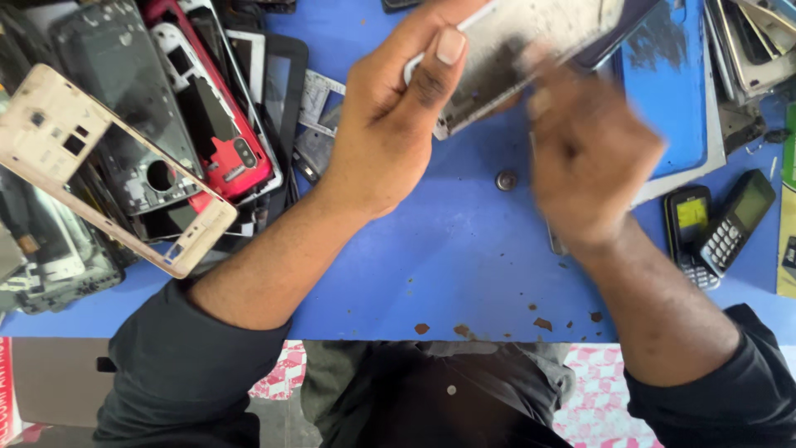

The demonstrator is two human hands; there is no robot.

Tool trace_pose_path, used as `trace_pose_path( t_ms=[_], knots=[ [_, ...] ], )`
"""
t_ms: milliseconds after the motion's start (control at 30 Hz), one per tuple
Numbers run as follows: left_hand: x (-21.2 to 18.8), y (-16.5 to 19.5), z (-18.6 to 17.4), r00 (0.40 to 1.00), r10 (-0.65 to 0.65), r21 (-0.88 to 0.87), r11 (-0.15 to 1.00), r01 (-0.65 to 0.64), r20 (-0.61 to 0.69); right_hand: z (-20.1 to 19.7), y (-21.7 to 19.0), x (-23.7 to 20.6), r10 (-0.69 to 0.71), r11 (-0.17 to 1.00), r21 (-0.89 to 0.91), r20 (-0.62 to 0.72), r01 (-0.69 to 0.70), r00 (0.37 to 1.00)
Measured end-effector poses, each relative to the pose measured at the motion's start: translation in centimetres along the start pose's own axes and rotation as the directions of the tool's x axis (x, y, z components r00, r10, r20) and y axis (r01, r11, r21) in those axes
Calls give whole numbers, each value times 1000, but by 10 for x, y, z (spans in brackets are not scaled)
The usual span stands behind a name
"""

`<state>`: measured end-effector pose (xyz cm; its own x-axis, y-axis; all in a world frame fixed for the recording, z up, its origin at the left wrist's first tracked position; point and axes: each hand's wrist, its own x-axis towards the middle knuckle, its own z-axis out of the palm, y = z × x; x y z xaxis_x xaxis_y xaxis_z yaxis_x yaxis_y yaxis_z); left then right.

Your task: The person holds a white smartphone housing and repeatedly rubs its inner metal surface with a finger. The person rotates the housing to access different areas while continuing to rub the interior.

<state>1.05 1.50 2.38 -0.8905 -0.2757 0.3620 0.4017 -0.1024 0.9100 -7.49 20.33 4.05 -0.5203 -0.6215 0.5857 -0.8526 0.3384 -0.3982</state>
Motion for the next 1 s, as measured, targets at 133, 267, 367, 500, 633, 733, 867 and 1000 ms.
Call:
trace_pose_path(
  t_ms=[133,267,367,500,633,733,867,1000],
  knots=[
    [2,2,-1,994,-96,80,992,100,-45,3,3,8,-8,1000,2,-45,8,999],
    [3,1,-1,989,-145,52,988,147,-42,2,9,13,-23,999,-24,-90,21,996],
    [3,0,0,1000,-11,-25,1000,12,24,-1,13,8,-51,993,-105,-64,44,997],
    [2,0,-1,999,-41,-27,999,41,18,0,27,-1,-11,999,-37,-55,9,998],
    [3,4,-3,999,-14,11,1000,14,35,5,35,-7,24,1000,11,-79,-24,997],
    [3,6,-3,996,-61,-97,993,67,61,6,35,-7,56,997,61,-118,-49,991],
    [4,6,-4,993,-72,-195,977,89,90,2,30,-4,33,999,10,-96,-32,995],
    [4,6,-2,994,-61,-211,974,78,85,2,26,1,42,999,21,-79,-41,996]
  ],
)
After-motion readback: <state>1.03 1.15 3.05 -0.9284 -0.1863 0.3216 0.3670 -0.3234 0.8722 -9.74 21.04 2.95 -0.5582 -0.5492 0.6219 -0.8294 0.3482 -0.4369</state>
